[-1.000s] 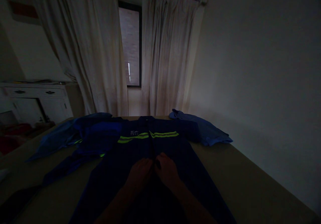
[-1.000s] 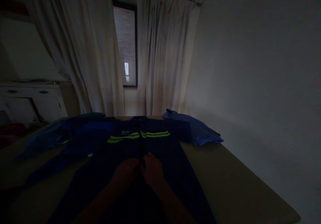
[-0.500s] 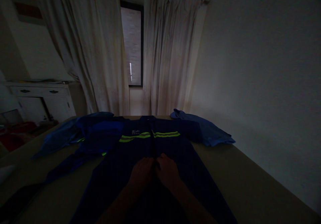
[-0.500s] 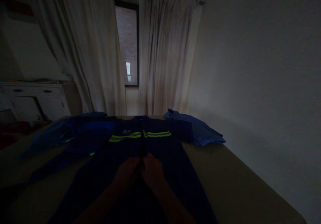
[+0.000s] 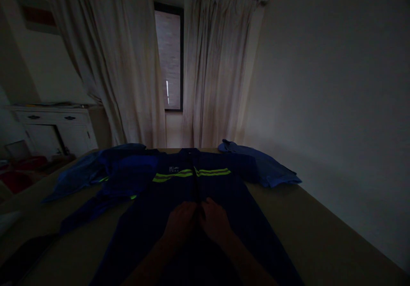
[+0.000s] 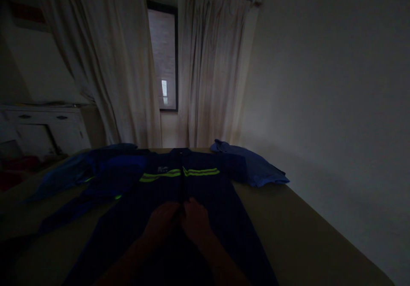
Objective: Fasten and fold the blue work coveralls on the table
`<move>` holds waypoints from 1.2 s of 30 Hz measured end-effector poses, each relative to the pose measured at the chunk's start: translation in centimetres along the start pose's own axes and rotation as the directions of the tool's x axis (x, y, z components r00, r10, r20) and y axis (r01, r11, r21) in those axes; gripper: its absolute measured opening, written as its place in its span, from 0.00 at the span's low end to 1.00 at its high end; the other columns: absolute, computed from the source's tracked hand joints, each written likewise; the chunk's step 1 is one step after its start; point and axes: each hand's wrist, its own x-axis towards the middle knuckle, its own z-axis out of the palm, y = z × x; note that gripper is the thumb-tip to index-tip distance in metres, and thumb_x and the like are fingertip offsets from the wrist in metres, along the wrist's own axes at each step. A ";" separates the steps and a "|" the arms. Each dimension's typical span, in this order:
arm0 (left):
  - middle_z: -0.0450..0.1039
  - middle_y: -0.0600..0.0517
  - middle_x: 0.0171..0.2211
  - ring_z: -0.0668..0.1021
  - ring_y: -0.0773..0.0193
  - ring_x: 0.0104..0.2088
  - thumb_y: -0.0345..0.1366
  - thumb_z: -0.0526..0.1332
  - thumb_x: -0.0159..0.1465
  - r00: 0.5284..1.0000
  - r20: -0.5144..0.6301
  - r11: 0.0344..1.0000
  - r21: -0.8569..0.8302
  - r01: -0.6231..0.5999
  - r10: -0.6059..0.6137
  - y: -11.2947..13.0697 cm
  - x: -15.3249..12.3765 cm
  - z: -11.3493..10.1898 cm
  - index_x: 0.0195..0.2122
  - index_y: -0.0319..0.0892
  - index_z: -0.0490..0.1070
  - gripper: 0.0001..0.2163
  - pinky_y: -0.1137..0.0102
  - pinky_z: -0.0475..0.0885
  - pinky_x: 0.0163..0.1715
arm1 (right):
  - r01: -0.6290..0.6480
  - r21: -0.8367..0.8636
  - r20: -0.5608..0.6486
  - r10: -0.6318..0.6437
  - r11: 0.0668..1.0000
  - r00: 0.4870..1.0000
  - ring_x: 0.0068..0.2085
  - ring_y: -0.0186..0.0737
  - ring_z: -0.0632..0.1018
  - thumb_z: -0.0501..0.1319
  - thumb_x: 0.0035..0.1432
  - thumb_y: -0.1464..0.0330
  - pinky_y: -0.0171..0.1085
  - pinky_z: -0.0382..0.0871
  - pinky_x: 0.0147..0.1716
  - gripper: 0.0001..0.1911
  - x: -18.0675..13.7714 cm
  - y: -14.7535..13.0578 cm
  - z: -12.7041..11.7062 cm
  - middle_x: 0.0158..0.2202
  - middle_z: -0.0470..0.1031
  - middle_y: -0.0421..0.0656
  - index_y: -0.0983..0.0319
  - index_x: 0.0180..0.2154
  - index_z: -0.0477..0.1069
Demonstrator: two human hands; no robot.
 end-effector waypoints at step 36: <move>0.78 0.50 0.41 0.78 0.61 0.43 0.27 0.52 0.69 0.994 -0.018 0.992 -0.073 0.105 -0.107 -0.5 0.3 1.0 0.41 0.44 0.69 0.08 0.69 0.67 0.43 | -0.004 0.139 -0.034 0.009 0.990 0.999 0.42 0.40 0.79 0.58 0.65 0.66 0.34 0.62 0.39 0.10 0.8 1.1 0.6 0.41 0.80 0.43 0.58 0.40 0.79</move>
